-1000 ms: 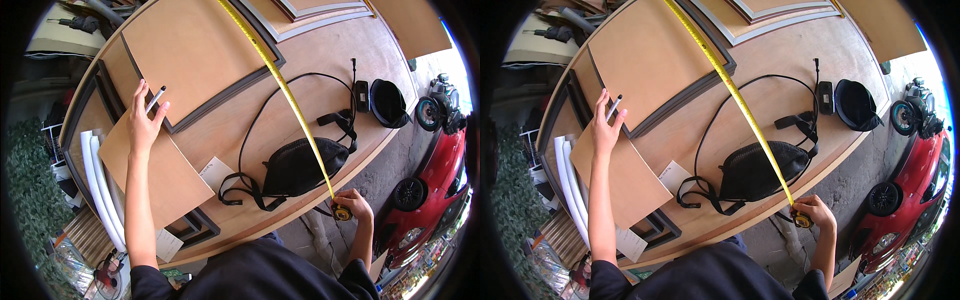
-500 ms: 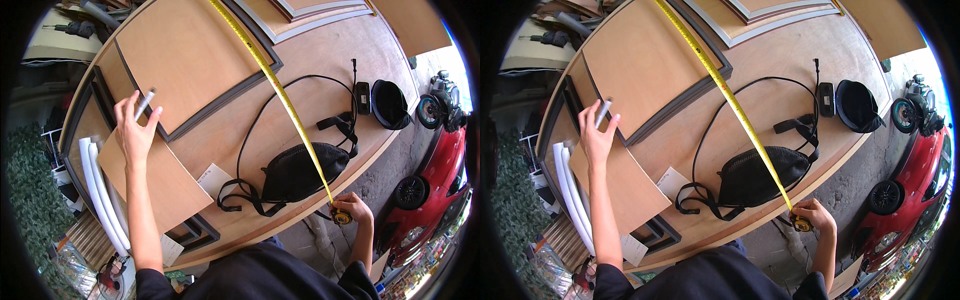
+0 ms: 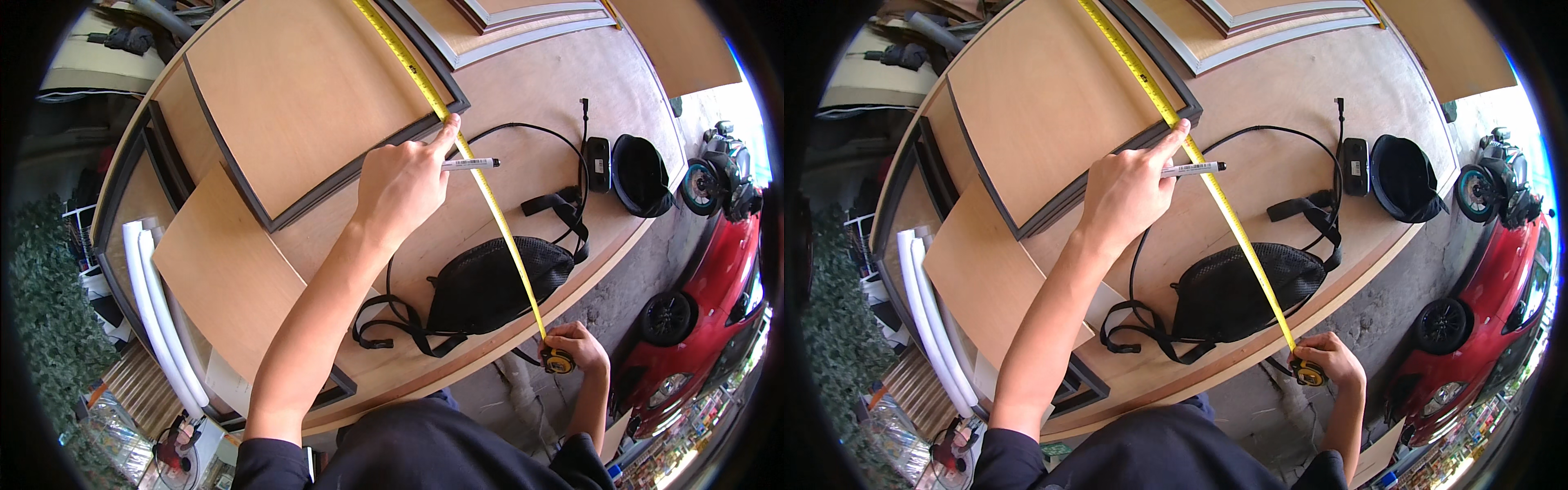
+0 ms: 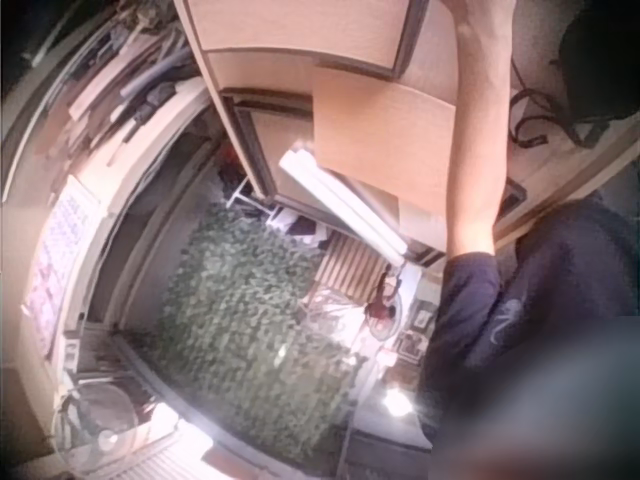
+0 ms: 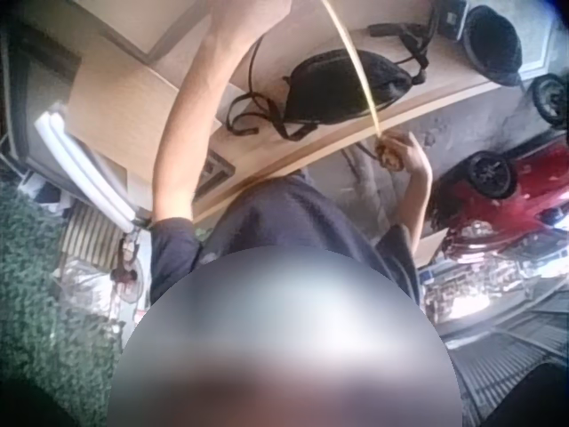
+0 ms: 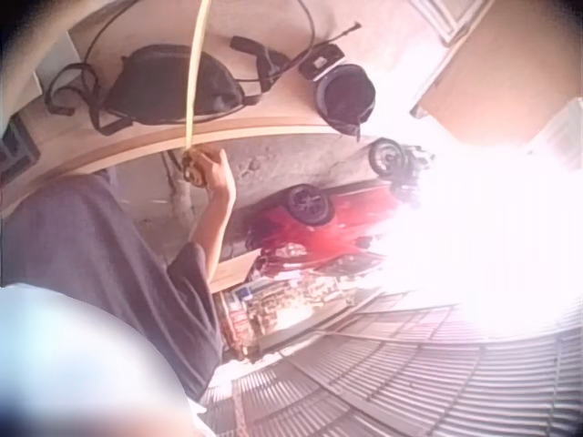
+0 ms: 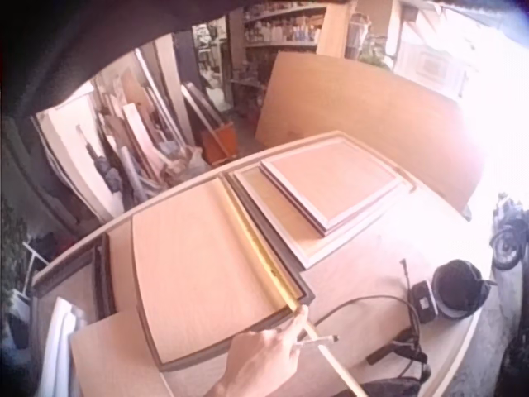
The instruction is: The person measures several picture frames and boards with a tape measure, records dimensions on a notepad, and moves items between a workbench and a display rack. The person handles frames, boards, a tape measure, and a notepad throughout the sequence.
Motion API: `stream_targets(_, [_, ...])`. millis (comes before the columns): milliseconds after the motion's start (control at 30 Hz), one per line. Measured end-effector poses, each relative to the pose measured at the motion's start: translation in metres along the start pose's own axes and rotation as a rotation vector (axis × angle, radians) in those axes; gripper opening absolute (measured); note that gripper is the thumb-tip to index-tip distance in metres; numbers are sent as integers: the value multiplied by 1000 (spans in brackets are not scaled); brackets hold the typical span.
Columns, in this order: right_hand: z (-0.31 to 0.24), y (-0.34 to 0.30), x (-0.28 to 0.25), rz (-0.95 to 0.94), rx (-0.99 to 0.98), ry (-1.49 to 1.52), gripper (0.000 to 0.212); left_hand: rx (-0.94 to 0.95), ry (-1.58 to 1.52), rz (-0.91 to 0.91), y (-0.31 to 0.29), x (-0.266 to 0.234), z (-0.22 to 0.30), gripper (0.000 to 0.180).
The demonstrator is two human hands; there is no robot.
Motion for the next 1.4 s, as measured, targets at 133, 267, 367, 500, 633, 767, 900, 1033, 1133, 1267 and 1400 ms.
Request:
stream_targets(133, [4, 0, -1, -5, 13, 40, 25, -14, -6, 22, -3, -1, -1, 60])
stream_targets(267, [7, 1, -1, -7, 8, 84, 25, -9, -28, 40, -3, 2, -1, 58])
stream_targets(367, [8, 0, -2, -11, 3, 111, 24, -17, -32, 56, -2, 0, 1, 56])
stream_targets(500, [7, -3, -2, -79, 15, 283, 24, -50, -51, 69, 2, -3, 5, 47])
stream_targets(633, [5, -2, -12, -122, 34, 313, 24, -45, -145, 151, 3, -1, 5, 37])
stream_targets(767, [3, 1, -21, -166, 32, 301, 24, -29, -125, 203, 6, 2, 4, 33])
stream_targets(900, [1, 2, -25, -161, 32, 312, 25, -29, -118, 219, 7, 5, 5, 31])
stream_targets(1033, [3, 2, -28, -150, 17, 330, 26, -32, -107, 232, 10, 7, 7, 30])
stream_targets(1133, [1, 4, -29, -161, 18, 325, 26, -45, -99, 220, 11, 5, 9, 29])
stream_targets(1267, [0, 4, -30, -165, 27, 305, 26, -44, -110, 237, 12, 4, 10, 27])
stream_targets(1400, [-3, 3, -31, -153, 35, 270, 26, -30, -186, 259, 14, 5, 10, 25])
Point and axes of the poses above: each hand's wrist, its own y-axis towards the middle knuckle, its own x-axis out of the palm, z = x × y, the point moved 5 cm from there along y, towards the middle knuckle, and after that the axes turned 14 degrees about -x, right-handed, at the moved point
